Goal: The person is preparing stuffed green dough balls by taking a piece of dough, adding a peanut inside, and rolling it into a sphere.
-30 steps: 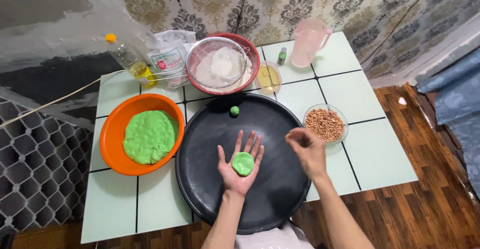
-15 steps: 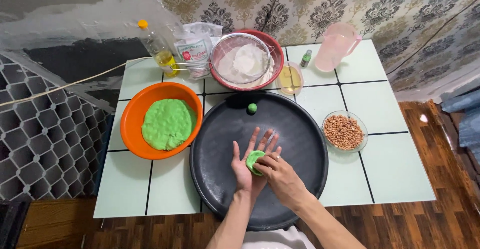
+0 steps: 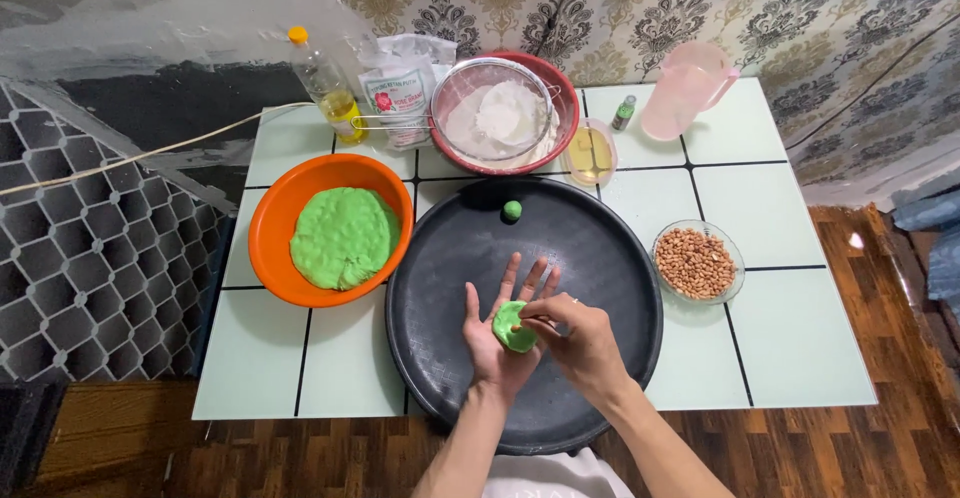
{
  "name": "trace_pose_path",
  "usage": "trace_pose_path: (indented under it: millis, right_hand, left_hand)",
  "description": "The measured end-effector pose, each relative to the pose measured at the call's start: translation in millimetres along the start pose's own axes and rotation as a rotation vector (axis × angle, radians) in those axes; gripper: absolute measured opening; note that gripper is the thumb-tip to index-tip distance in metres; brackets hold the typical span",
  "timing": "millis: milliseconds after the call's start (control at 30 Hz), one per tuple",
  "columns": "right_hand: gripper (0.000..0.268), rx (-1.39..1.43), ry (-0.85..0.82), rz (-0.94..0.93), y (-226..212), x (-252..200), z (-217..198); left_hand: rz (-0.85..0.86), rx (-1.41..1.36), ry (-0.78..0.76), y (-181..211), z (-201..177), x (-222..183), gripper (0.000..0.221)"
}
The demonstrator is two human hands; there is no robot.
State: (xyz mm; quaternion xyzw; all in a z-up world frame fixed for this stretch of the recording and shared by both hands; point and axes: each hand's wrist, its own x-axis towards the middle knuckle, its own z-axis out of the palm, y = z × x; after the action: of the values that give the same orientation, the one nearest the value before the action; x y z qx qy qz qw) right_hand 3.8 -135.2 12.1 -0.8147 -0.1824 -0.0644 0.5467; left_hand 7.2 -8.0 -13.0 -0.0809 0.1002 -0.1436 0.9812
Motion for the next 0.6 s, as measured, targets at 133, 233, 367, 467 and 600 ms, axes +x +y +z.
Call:
trace_pose_path:
  millis: [133, 233, 367, 467, 600]
  right_hand:
    - [0.022, -0.139, -0.124, -0.19, 8, -1, 6]
    - [0.042, -0.276, -0.185, -0.308, 17, -4, 10]
    - [0.058, -0.447, -0.18, -0.385, 25, -10, 11]
    - [0.05, -0.345, -0.152, -0.333, 18, -10, 2]
    - [0.031, -0.318, -0.078, -0.314, -1, 0, -6]
  left_hand:
    - [0.053, 0.15, 0.245, -9, 31, -6, 0.079]
    - [0.04, 0.173, 0.225, -8, 25, -6, 0.079]
    - [0.031, 0.173, 0.18, -5, 24, -6, 0.08]
    - [0.054, 0.198, 0.256, -7, 41, -9, 0.081]
    - [0.039, 0.184, 0.161, -3, 19, -6, 0.082]
